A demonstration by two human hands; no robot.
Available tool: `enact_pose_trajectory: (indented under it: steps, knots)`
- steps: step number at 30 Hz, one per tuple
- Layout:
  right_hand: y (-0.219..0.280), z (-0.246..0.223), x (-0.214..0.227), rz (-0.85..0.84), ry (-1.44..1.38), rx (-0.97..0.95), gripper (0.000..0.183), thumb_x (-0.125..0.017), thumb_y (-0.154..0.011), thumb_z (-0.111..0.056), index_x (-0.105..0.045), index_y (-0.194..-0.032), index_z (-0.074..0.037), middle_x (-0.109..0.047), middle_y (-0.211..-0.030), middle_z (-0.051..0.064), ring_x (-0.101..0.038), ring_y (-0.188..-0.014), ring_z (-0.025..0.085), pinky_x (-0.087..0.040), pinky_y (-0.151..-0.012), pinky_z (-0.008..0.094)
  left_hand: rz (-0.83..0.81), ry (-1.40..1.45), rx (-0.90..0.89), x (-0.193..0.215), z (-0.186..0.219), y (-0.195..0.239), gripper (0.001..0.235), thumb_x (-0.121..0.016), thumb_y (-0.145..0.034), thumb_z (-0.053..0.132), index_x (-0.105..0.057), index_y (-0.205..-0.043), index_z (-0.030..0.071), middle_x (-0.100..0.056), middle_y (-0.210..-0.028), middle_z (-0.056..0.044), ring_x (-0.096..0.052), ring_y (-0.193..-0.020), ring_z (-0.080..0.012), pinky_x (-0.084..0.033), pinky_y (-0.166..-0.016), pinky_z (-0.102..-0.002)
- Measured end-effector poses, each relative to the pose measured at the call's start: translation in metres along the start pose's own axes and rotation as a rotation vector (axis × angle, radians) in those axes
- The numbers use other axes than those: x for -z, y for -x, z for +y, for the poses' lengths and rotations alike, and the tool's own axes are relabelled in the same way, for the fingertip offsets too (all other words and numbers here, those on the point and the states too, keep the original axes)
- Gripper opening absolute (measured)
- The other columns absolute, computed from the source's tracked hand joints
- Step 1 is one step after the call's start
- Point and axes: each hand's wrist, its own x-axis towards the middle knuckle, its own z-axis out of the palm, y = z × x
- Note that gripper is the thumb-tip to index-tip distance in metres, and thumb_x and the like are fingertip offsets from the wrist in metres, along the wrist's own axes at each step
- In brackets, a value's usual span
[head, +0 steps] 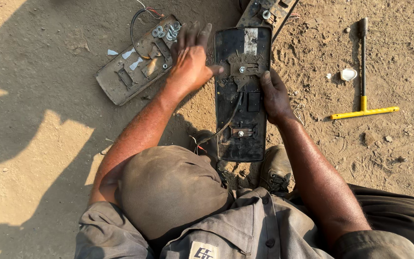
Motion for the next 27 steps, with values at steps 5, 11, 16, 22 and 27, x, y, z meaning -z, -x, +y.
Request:
enact_pose_trajectory:
  steps: [5,11,16,22,27]
  knots:
    - [-0.005,-0.001,-0.009,0.07,0.036,-0.074,0.078,-0.045,-0.101,-0.062,-0.041,-0.149,-0.001,-0.062,-0.133,0.024,-0.066,-0.122,0.03,-0.061,-0.102,0.044,0.311,-0.053,-0.072,-0.027,0.016,0.003,0.117,-0.079,-0.091,0.073,-0.022,-0.163,0.003,-0.024,-0.165,-0.032,-0.016,-0.156,-0.0511,-0.014,-0.121,-0.079]
    - [-0.004,0.005,-0.004,0.141,-0.098,-0.088,0.078,-0.046,-0.098,-0.064,-0.04,-0.146,-0.004,-0.062,-0.13,0.023,-0.067,-0.122,0.031,-0.062,-0.102,0.046,0.132,-0.051,-0.066,-0.04,0.029,0.023,0.126,-0.073,-0.077,0.08,-0.017,-0.157,-0.001,-0.018,-0.161,-0.035,-0.014,-0.15,-0.0543,-0.014,-0.112,-0.081]
    - [-0.006,0.012,-0.006,0.102,-0.116,0.014,0.071,-0.046,-0.104,-0.059,-0.045,-0.143,-0.001,-0.062,-0.131,0.023,-0.065,-0.122,0.029,-0.06,-0.104,0.044,0.308,-0.12,-0.066,-0.042,0.026,0.01,0.124,-0.066,-0.092,0.085,-0.012,-0.163,-0.002,-0.014,-0.166,-0.035,-0.012,-0.156,-0.0511,-0.016,-0.121,-0.081]
    - [-0.006,0.02,-0.014,0.123,-0.155,-0.05,0.074,-0.045,-0.103,-0.059,-0.042,-0.144,0.002,-0.062,-0.131,0.025,-0.066,-0.123,0.03,-0.06,-0.105,0.044,0.238,-0.118,-0.104,-0.069,0.049,0.019,0.137,-0.061,-0.078,0.09,-0.004,-0.157,-0.007,-0.006,-0.163,-0.037,-0.009,-0.153,-0.0537,-0.011,-0.115,-0.083]
    - [-0.008,0.019,-0.019,0.15,-0.135,-0.064,0.085,-0.043,-0.1,-0.063,-0.029,-0.153,0.002,-0.054,-0.142,0.025,-0.06,-0.133,0.032,-0.058,-0.107,0.042,0.421,-0.11,-0.131,-0.069,0.042,0.018,0.131,-0.054,-0.087,0.091,-0.001,-0.161,-0.003,-0.004,-0.166,-0.034,-0.007,-0.155,-0.0514,-0.012,-0.118,-0.081]
